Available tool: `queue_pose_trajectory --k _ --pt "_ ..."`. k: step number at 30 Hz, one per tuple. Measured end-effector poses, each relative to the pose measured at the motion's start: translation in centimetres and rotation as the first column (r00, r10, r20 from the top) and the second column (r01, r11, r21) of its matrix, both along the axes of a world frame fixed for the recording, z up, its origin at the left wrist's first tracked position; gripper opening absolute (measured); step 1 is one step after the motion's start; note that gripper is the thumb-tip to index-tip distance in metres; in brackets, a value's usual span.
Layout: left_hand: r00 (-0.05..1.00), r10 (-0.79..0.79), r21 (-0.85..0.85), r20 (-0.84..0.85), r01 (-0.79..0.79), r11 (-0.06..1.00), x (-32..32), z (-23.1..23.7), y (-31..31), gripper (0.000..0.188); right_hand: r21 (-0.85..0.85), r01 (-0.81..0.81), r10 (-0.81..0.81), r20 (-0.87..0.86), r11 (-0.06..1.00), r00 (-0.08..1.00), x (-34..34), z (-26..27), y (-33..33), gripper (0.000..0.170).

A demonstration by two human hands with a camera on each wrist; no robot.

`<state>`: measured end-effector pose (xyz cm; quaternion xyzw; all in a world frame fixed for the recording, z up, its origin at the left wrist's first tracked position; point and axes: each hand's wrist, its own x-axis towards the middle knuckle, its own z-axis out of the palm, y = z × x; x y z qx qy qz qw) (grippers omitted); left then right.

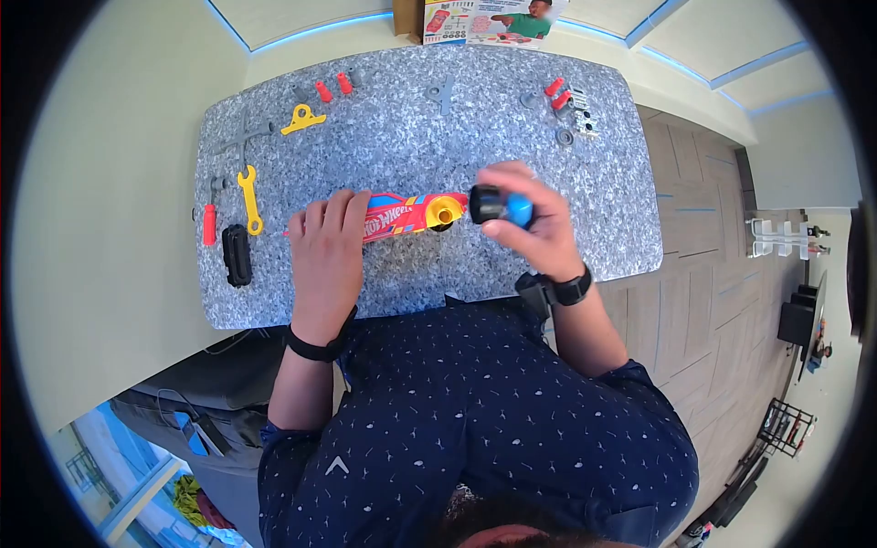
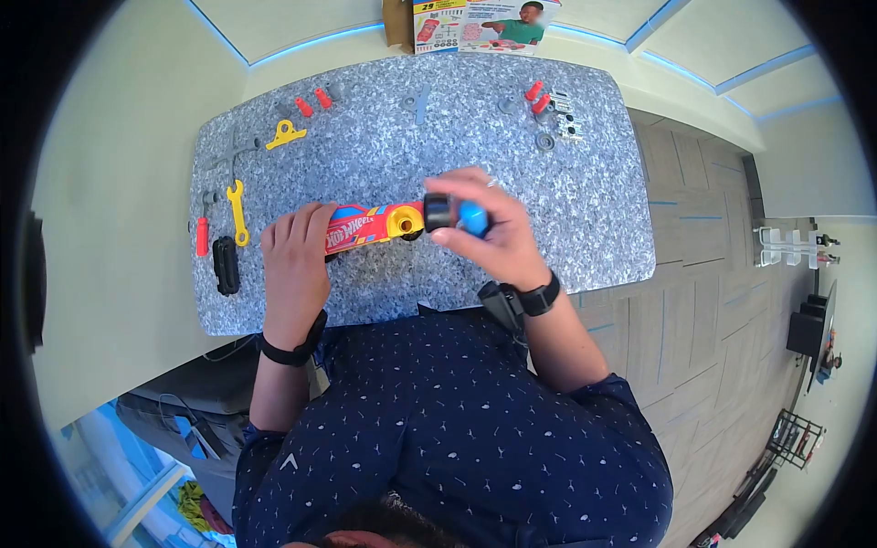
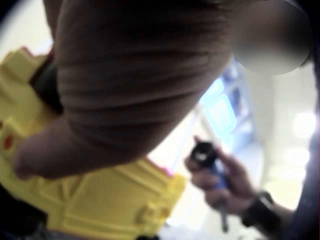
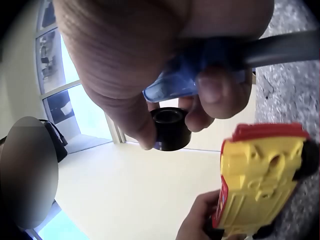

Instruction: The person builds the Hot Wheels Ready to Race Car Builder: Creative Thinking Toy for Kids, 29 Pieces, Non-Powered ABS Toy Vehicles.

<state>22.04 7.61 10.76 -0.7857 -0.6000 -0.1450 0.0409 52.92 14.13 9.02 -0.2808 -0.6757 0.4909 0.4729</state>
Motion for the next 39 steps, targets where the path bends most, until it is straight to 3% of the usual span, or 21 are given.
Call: queue_pose_trajectory --k 6,9,12,18,21,22,25,28,30,31,33,35,38,39 --pt "1.0 -0.013 -0.003 0.013 0.013 1.0 -0.4 -0.3 0.0 0.049 -0.022 -0.053 0.053 -0.03 0.998 0.998 -2.2 -0.8 -0.5 0.04" --pt "1.0 -0.02 0.002 0.022 0.02 1.0 -0.4 -0.4 -0.1 0.049 -0.307 -0.139 0.11 -0.111 0.941 0.988 -2.3 -0.9 -1.1 0.043" --pt "0.999 -0.015 -0.003 0.033 0.016 1.0 -0.4 -0.4 0.0 0.049 0.182 -0.03 -0.024 0.287 0.983 0.957 -2.5 -0.7 -0.6 0.049" --pt "0.999 0.0 -0.008 -0.038 -0.001 1.0 -0.2 0.0 -0.2 0.055 0.241 0.081 -0.158 0.318 0.967 0.935 -3.3 0.0 -1.1 0.058" --pt "0.999 0.001 -0.057 -0.046 -0.004 0.998 1.0 1.5 -0.3 0.065 0.107 0.036 -0.069 0.326 0.994 0.943 -2.9 -1.4 -0.8 0.061" --pt "1.0 0.0 -0.08 -0.031 -0.003 0.997 1.7 2.0 -0.4 0.07 0.112 0.04 -0.075 0.336 0.993 0.939 -3.0 -1.3 -0.9 0.061" --pt "0.955 -0.209 -0.076 0.211 0.229 0.97 3.3 2.1 1.1 0.086 0.122 0.032 -0.073 0.349 0.992 0.934 -3.3 -1.2 -1.1 0.06" --pt "0.849 -0.237 -0.089 0.472 0.313 0.945 4.7 0.0 2.2 0.079 0.127 0.015 -0.062 0.371 0.992 0.926 -2.9 -1.3 -1.1 0.058" --pt "0.86 -0.265 -0.018 0.437 0.303 0.953 4.8 -1.1 2.4 0.072 0.129 0.034 -0.087 0.433 0.991 0.897 -1.6 -0.7 -0.6 0.055" --pt "0.865 -0.277 0.016 0.418 0.298 0.954 4.7 -1.3 2.6 0.068 0.187 0.109 -0.185 0.462 0.976 0.867 -0.3 -1.0 0.2 0.049" --pt "0.844 -0.287 0.023 0.453 0.311 0.95 4.5 -1.1 2.6 0.062 0.192 0.378 -0.414 0.596 0.906 0.688 2.6 -0.7 2.2 0.045" --pt "0.83 -0.292 0.026 0.475 0.319 0.948 4.4 -0.9 2.4 0.058 0.368 0.451 -0.572 0.644 0.813 0.507 6.5 -2.7 5.9 0.046" --pt "0.821 -0.299 0.036 0.486 0.323 0.946 4.4 -0.8 2.4 0.056 0.488 0.458 -0.654 0.675 0.743 0.342 10.0 -4.9 9.7 0.045" --pt "0.822 -0.297 0.04 0.487 0.319 0.947 4.4 -0.9 2.4 0.056 0.448 0.462 -0.615 0.72 0.765 0.32 10.6 -5.3 10.4 0.045"
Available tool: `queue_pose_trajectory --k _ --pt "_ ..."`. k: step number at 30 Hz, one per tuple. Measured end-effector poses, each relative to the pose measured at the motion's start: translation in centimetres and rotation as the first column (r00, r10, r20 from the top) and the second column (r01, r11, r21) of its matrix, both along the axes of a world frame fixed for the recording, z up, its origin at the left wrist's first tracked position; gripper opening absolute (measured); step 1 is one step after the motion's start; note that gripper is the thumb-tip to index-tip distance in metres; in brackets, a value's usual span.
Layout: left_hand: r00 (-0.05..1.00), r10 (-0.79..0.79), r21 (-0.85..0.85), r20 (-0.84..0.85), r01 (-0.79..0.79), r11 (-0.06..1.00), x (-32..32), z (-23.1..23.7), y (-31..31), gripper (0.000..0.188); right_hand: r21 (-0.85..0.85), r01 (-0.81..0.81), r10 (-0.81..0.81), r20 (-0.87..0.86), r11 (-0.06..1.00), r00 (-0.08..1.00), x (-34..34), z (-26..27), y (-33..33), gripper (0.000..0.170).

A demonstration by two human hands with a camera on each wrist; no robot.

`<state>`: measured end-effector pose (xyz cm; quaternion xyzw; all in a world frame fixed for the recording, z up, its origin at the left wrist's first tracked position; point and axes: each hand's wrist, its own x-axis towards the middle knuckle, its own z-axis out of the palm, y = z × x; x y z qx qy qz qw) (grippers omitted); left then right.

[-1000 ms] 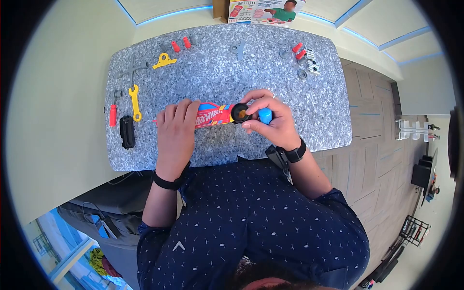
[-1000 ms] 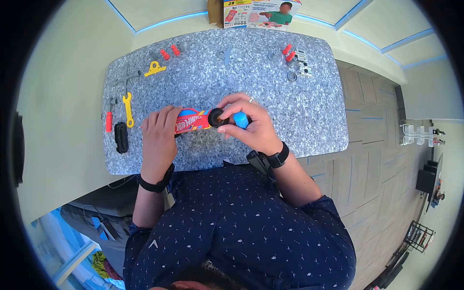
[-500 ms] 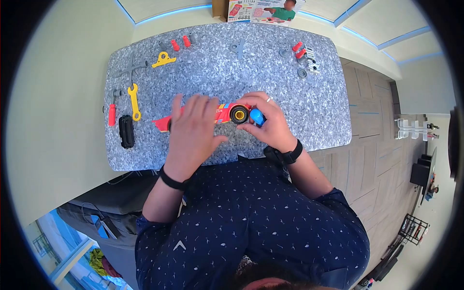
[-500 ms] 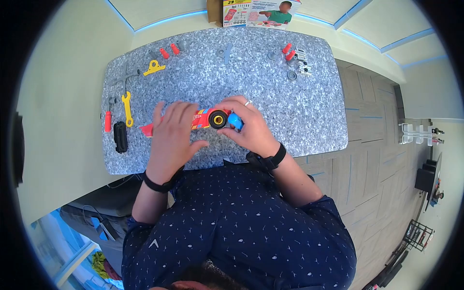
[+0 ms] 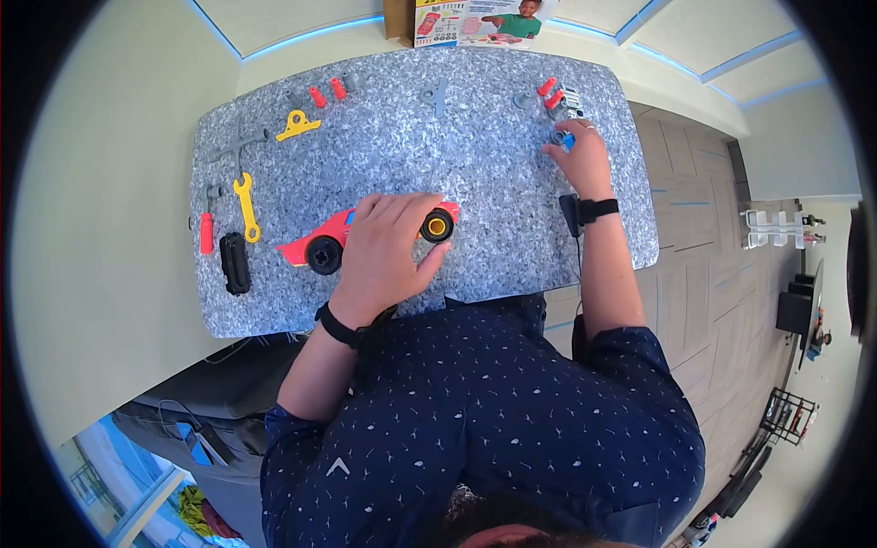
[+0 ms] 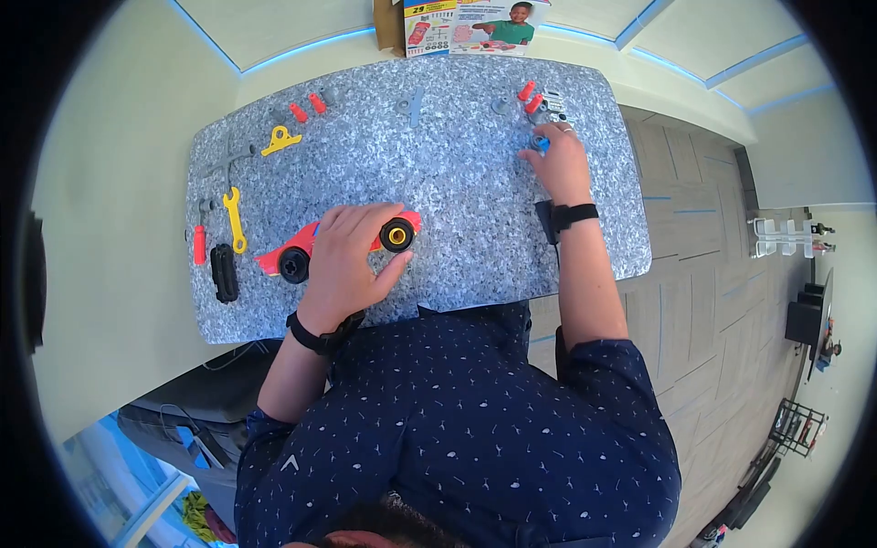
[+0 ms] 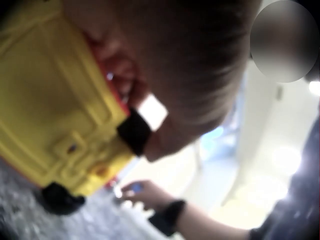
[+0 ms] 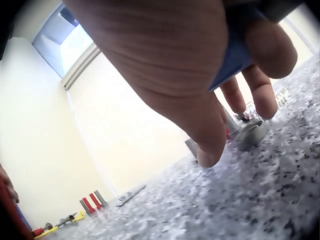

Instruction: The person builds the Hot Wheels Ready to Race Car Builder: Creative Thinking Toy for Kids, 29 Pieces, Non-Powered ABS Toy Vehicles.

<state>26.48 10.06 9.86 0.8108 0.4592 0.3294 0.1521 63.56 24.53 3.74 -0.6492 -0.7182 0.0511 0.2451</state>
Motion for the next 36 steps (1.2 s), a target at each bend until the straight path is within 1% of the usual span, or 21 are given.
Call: queue_pose_trajectory --k 2,8,11,12,14,15,16,17,20,23,24,27,30,33,36 --pt "1.0 0.009 0.0 0.001 -0.009 1.0 -0.1 -0.2 0.0 0.055 -0.129 0.026 -0.022 0.036 0.991 0.999 0.4 -0.2 1.1 0.045" --pt "1.0 0.01 -0.016 0.012 -0.009 1.0 -0.3 -0.4 0.2 0.056 -0.112 -0.002 0.01 0.071 0.994 0.997 0.3 -0.9 1.3 0.035" --pt "0.999 -0.005 -0.015 0.041 0.006 1.0 -0.6 -0.2 0.4 0.056 -0.114 0.013 -0.012 0.003 0.993 1.0 -0.3 -1.4 0.6 0.033" --pt "0.999 -0.01 -0.011 0.047 0.01 1.0 -0.7 -0.1 0.5 0.056 -0.135 -0.018 0.014 -0.036 0.991 0.999 -0.5 -1.4 0.2 0.029" --pt "0.999 -0.017 -0.014 0.049 0.018 1.0 -0.8 0.0 0.6 0.058 -0.172 -0.088 0.068 -0.117 0.981 0.991 -2.1 0.5 -1.5 0.023" --pt "0.999 -0.021 -0.023 0.046 0.022 0.999 -0.9 0.1 0.7 0.059 -0.211 -0.158 0.09 -0.3 0.965 0.95 -3.3 1.6 -2.4 0.022" --pt "0.999 -0.027 -0.034 0.044 0.028 0.999 -0.9 0.0 0.7 0.06 -0.237 -0.231 0.096 -0.473 0.944 0.876 -4.7 2.9 -3.6 0.022" --pt "0.998 -0.022 -0.041 0.057 0.025 0.999 -0.9 -0.1 0.6 0.063 -0.249 -0.304 0.085 -0.629 0.92 0.772 -5.9 4.1 -4.7 0.021" --pt "0.997 -0.016 -0.059 0.077 0.021 0.998 -0.9 -0.4 0.7 0.07 -0.137 -0.445 0.21 -0.736 0.885 0.644 -9.2 6.3 -7.1 0.017" --pt "0.998 -0.012 -0.059 0.066 0.016 0.998 -0.9 -0.6 0.5 0.078 -0.124 -0.594 0.36 -0.691 0.794 0.626 -11.2 8.7 -8.3 0.018" --pt "0.998 -0.015 -0.049 0.063 0.018 0.999 -0.9 -0.6 0.4 0.08 0.007 -0.661 0.501 -0.659 0.75 0.561 -12.1 9.2 -8.1 0.018" --pt "0.997 0.008 -0.052 0.071 -0.005 0.999 -0.6 -0.4 0.0 0.086 0.033 -0.727 0.599 -0.593 0.686 0.538 -13.9 10.1 -8.1 0.022" --pt "0.996 0.031 -0.079 0.088 -0.024 0.997 -0.5 -0.4 -0.3 0.091 -0.034 -0.779 0.654 -0.519 0.626 0.549 -14.7 9.5 -7.9 0.024" --pt "0.996 0.035 -0.068 0.086 -0.03 0.997 -0.6 -0.5 -0.4 0.092 -0.026 -0.779 0.661 -0.513 0.626 0.548 -15.2 9.0 -8.1 0.024" --pt "0.996 0.033 -0.072 0.086 -0.027 0.997 -0.7 -0.7 -0.5 0.093 0.051 -0.759 0.684 -0.476 0.649 0.553 -15.8 8.9 -8.5 0.021"
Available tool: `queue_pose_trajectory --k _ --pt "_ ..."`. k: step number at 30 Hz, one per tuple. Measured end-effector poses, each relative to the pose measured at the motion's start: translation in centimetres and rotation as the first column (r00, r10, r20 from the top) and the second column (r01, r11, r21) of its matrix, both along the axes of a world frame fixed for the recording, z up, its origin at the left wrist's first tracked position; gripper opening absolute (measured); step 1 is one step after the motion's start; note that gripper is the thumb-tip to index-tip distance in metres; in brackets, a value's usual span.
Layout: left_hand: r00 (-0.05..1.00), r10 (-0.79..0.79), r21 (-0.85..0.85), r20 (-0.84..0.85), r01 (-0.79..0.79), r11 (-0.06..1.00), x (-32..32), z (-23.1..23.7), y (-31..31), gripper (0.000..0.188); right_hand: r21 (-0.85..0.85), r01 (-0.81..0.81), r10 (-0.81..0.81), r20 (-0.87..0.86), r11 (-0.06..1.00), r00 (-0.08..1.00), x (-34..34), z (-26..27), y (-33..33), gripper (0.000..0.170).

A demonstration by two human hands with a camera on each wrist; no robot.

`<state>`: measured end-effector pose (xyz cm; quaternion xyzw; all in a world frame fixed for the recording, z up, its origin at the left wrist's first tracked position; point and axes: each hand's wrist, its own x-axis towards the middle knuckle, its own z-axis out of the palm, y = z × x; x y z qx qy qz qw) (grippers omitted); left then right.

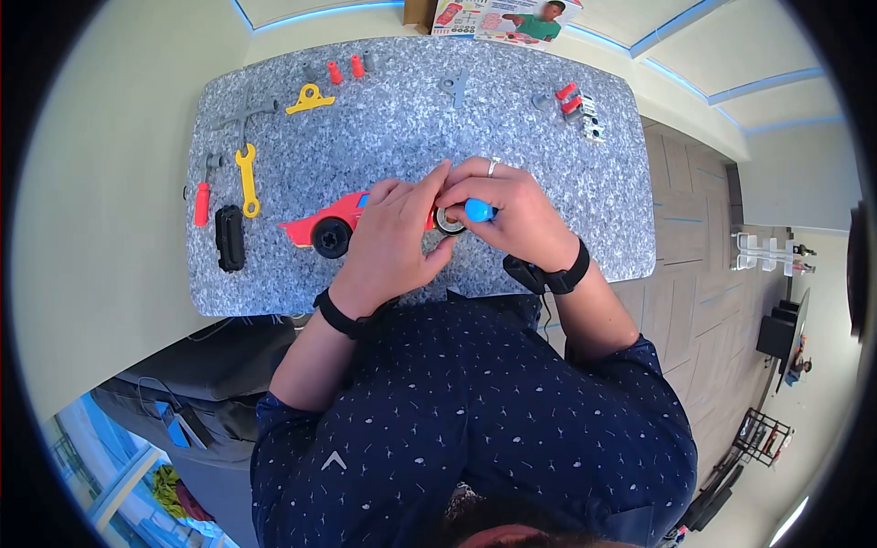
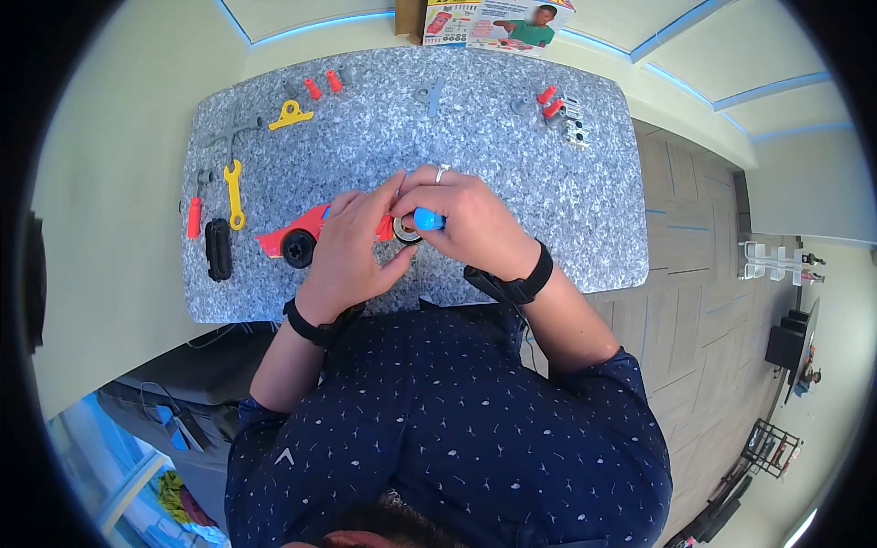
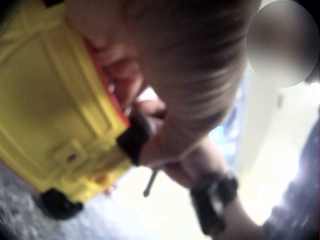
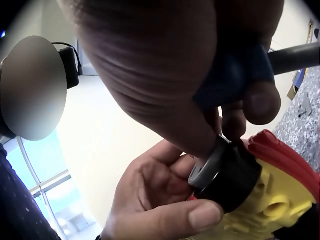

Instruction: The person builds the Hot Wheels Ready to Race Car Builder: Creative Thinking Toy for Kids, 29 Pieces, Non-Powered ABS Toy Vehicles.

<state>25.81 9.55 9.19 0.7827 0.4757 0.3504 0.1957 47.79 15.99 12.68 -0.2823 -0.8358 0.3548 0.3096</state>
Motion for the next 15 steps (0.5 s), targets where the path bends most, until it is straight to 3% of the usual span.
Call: queue_pose_trajectory --k 3,15 --pt "1.0 -0.018 -0.001 0.012 0.018 1.0 -0.1 0.0 0.2 0.093 -0.044 0.088 -0.087 0.018 0.995 0.996 0.3 -0.3 -0.3 0.02" --pt "1.0 -0.018 0.024 0.002 0.018 1.0 -0.1 -0.4 0.4 0.088 -0.068 0.073 -0.073 -0.001 0.995 0.997 1.1 -1.5 -1.4 0.037"
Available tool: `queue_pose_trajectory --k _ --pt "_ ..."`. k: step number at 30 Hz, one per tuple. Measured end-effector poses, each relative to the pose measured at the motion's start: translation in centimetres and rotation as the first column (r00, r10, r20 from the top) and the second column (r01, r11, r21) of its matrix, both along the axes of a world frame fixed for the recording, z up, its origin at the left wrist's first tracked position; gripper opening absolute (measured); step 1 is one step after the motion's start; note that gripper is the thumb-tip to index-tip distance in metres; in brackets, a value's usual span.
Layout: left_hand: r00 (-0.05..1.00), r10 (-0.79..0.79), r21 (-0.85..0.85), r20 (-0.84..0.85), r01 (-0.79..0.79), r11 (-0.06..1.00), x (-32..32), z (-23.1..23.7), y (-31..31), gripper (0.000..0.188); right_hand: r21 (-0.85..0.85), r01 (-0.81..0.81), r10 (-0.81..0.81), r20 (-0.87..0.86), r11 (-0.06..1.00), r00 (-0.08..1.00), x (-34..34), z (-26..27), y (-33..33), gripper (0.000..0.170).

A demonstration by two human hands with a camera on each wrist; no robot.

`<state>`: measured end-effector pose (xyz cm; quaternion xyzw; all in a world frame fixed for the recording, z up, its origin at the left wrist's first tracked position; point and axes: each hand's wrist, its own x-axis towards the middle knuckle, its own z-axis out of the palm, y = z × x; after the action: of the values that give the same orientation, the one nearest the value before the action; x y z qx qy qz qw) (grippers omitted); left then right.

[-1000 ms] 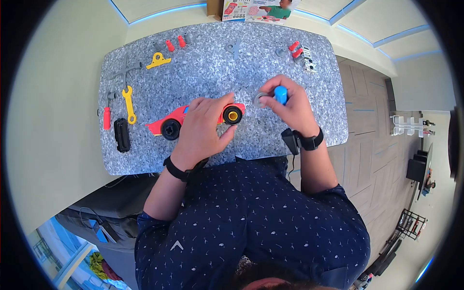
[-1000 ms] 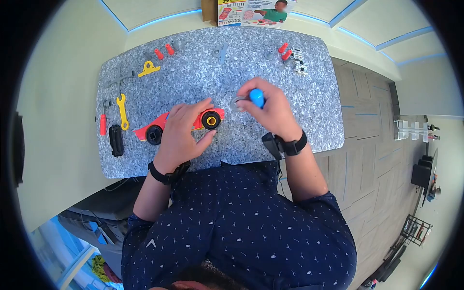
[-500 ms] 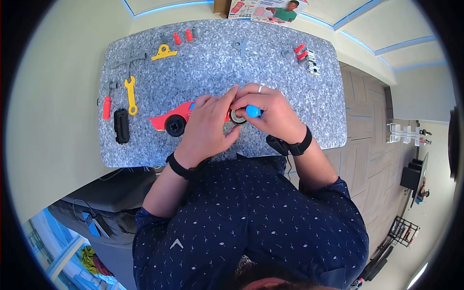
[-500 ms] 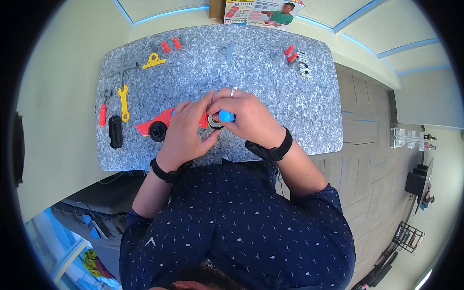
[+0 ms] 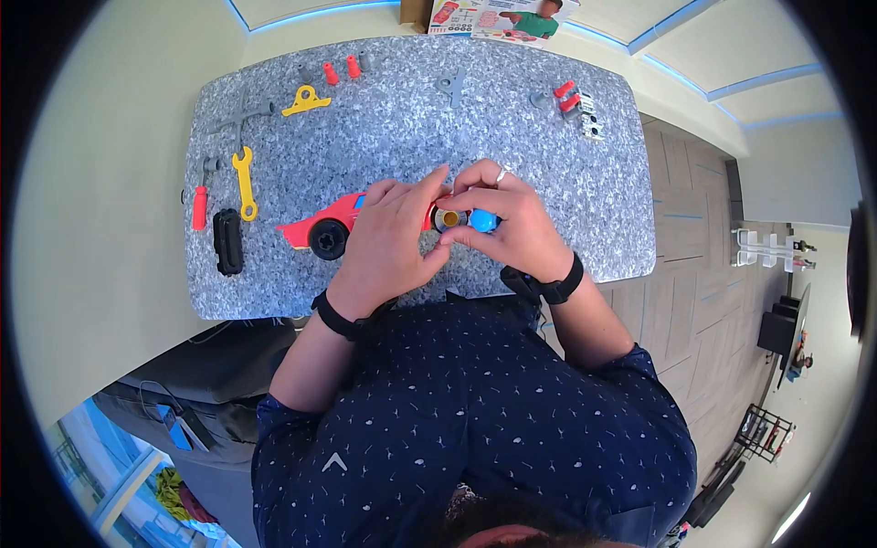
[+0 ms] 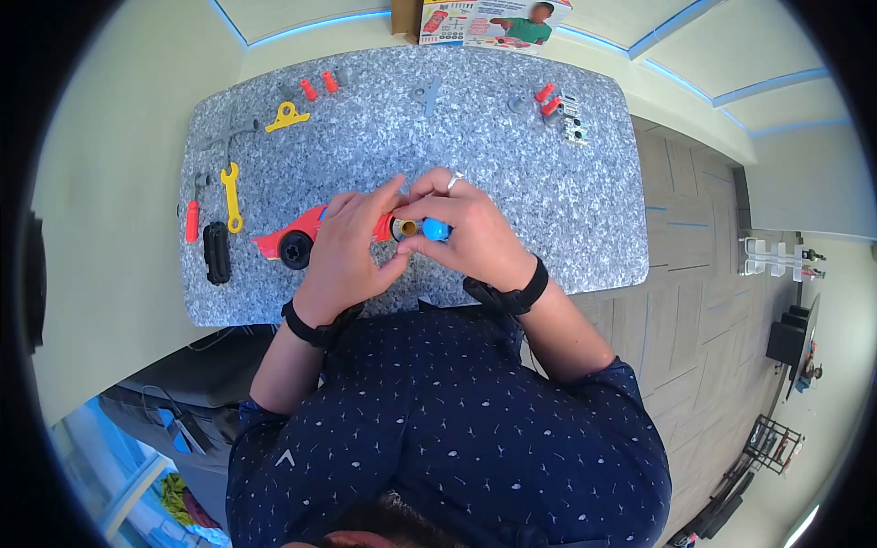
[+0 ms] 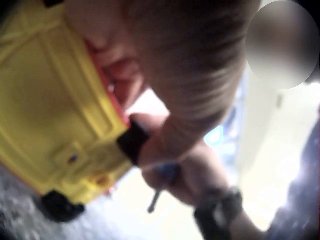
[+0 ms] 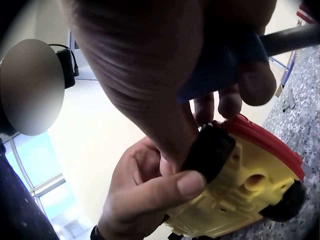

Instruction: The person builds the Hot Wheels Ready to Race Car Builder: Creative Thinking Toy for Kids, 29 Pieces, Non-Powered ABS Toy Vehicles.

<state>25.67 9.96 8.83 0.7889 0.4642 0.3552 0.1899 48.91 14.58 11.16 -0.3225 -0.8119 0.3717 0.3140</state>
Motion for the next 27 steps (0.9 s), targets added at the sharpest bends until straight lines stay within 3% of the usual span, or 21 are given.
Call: queue_pose_trajectory --k 3,9,12,13,15,17,22,27 --pt "1.0 0.001 0.01 -0.014 -0.001 1.0 0.0 -0.1 0.0 0.087 -0.034 0.082 -0.083 -0.047 0.996 0.995 -0.4 -0.7 -1.0 0.039" --pt "0.999 -0.004 0.015 -0.037 0.005 1.0 0.2 0.1 0.2 0.084 -0.044 0.032 -0.04 -0.198 0.999 0.979 0.2 -2.8 -0.6 0.041" --pt "0.999 -0.021 0.031 -0.024 0.022 0.999 0.3 0.3 0.2 0.083 -0.059 0.134 -0.143 -0.174 0.989 0.974 1.8 -2.0 -0.3 0.041" --pt "1.0 -0.022 0.036 -0.016 0.023 0.999 0.3 0.4 0.1 0.083 -0.168 0.258 -0.282 -0.14 0.952 0.949 2.7 -2.0 -0.2 0.04" --pt "1.0 -0.025 0.034 -0.014 0.025 0.999 0.3 0.4 0.0 0.083 0.012 0.493 -0.493 -0.019 0.87 0.87 5.0 -2.9 2.6 0.042" --pt "0.999 -0.028 0.018 -0.021 0.029 0.999 0.2 0.4 0.0 0.084 0.366 0.621 -0.698 0.127 0.693 0.705 7.9 -5.3 5.6 0.05" --pt "0.998 -0.03 0.001 -0.049 0.03 1.0 0.1 0.2 0.2 0.086 0.34 0.698 -0.776 0.285 0.63 0.562 11.4 -9.2 10.8 0.064" --pt "0.999 -0.015 0.014 -0.031 0.015 1.0 0.1 0.6 -0.2 0.084 0.352 0.675 -0.762 0.296 0.648 0.576 12.4 -10.1 12.7 0.07"
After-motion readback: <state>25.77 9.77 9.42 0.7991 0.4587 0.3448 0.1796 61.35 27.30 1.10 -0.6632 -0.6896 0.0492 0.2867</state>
